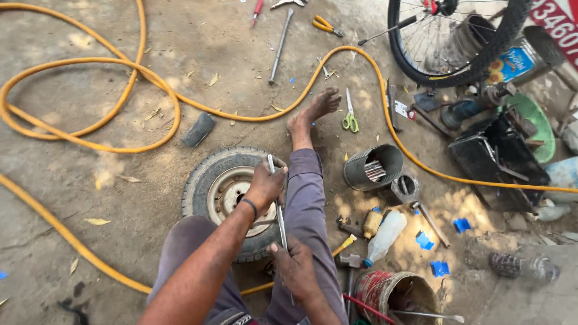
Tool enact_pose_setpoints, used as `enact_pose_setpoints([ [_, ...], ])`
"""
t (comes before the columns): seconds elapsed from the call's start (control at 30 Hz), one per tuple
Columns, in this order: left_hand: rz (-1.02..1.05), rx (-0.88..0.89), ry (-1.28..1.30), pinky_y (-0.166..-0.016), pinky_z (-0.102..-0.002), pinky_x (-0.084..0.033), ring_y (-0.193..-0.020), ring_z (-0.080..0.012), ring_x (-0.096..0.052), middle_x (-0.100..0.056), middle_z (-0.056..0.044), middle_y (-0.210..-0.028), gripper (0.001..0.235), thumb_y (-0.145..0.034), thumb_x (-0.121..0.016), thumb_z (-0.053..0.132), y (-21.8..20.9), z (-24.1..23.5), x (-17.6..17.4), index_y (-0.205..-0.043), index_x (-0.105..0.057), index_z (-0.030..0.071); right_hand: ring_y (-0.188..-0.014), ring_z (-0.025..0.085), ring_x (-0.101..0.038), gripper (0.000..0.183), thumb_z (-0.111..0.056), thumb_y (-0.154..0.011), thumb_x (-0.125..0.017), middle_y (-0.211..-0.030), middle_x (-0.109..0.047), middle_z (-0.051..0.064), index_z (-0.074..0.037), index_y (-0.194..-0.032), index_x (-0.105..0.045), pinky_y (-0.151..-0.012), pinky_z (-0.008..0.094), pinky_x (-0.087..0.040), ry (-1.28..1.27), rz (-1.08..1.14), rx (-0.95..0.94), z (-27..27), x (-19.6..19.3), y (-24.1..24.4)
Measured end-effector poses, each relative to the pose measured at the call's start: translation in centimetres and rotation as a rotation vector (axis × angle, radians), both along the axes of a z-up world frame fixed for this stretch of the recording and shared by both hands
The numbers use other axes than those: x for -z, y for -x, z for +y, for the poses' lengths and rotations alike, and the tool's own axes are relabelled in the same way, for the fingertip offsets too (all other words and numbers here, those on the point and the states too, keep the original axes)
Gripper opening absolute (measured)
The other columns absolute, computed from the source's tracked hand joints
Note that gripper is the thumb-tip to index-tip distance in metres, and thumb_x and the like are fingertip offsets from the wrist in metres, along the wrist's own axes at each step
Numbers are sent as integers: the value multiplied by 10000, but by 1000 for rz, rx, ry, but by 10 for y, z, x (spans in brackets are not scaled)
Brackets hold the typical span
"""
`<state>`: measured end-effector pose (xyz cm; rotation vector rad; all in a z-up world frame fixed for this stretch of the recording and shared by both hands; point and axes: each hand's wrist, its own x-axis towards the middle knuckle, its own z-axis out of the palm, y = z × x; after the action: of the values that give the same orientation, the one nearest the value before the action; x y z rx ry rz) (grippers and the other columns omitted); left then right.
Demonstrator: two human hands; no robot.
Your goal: The person sits on the ground and uses a metal bar to pry the tire bead away from the rim. They then insert a valve core and attach a pressure gauge to inflate the tire.
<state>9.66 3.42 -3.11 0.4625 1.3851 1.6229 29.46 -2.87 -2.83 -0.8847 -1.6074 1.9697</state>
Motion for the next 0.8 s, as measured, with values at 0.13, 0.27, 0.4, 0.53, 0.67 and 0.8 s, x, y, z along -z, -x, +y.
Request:
enact_pose_setpoints([
  [0.13,41,30,48,-335,-348,-447,-394,-175,-535,-577,-51,-630,136,-971,-573,80,2,-6,-23,-1089,-525,33,-585,12,-473,217,-234,-1030,-668,-686,-577,-95,-56,-913,-707,-497,224,-386,-121,-70,47,-14,11,-7],
  [0.27,89,79,3,-333,-361,-424,-357,-210,-541,-568,-102,-576,133,-993,-565,87,0,-14,-29,-1078,-519,-4,-414,61,-356,305,-336,-1019,-598,-518,-433,-53,-101,-828,-632,-398,249,-296,282,-171,7,-20,-2,-23],
  [0.4,76,61,-1,-317,-391,-441,-360,-240,-561,-558,-97,-587,124,-972,-572,90,2,-3,-15,-1032,-525,-8,-442,25,-305,302,-318,-1038,-599,-555,-382,-90,-102,-827,-614,-389,232,-226,271,-95,125,-38,8,-21],
  [0.53,267,91,20,-339,-376,-494,-393,-258,-631,-602,-126,-608,151,-960,-594,105,1,3,8,-929,-567,-40,-467,41,-347,379,-329,-1086,-594,-579,-405,-81,-102,-788,-537,-408,244,-277,115,-82,219,-52,25,-17],
  [0.67,323,99,-45,-429,-387,-557,-485,-244,-683,-642,-121,-648,194,-952,-626,160,2,10,5,-885,-629,-22,-505,69,-396,334,-330,-1069,-572,-603,-465,-51,-97,-836,-625,-444,258,-325,-80,-201,167,-39,10,-16],
  [0.8,398,-76,-233,-701,-341,-544,-782,-169,-632,-702,-94,-872,211,-971,-686,173,20,-38,28,-1062,-666,-16,-696,87,-600,395,-326,-1090,-546,-750,-661,-31,-37,-867,-699,-685,269,-479,-745,-228,53,-34,-7,-25],
])
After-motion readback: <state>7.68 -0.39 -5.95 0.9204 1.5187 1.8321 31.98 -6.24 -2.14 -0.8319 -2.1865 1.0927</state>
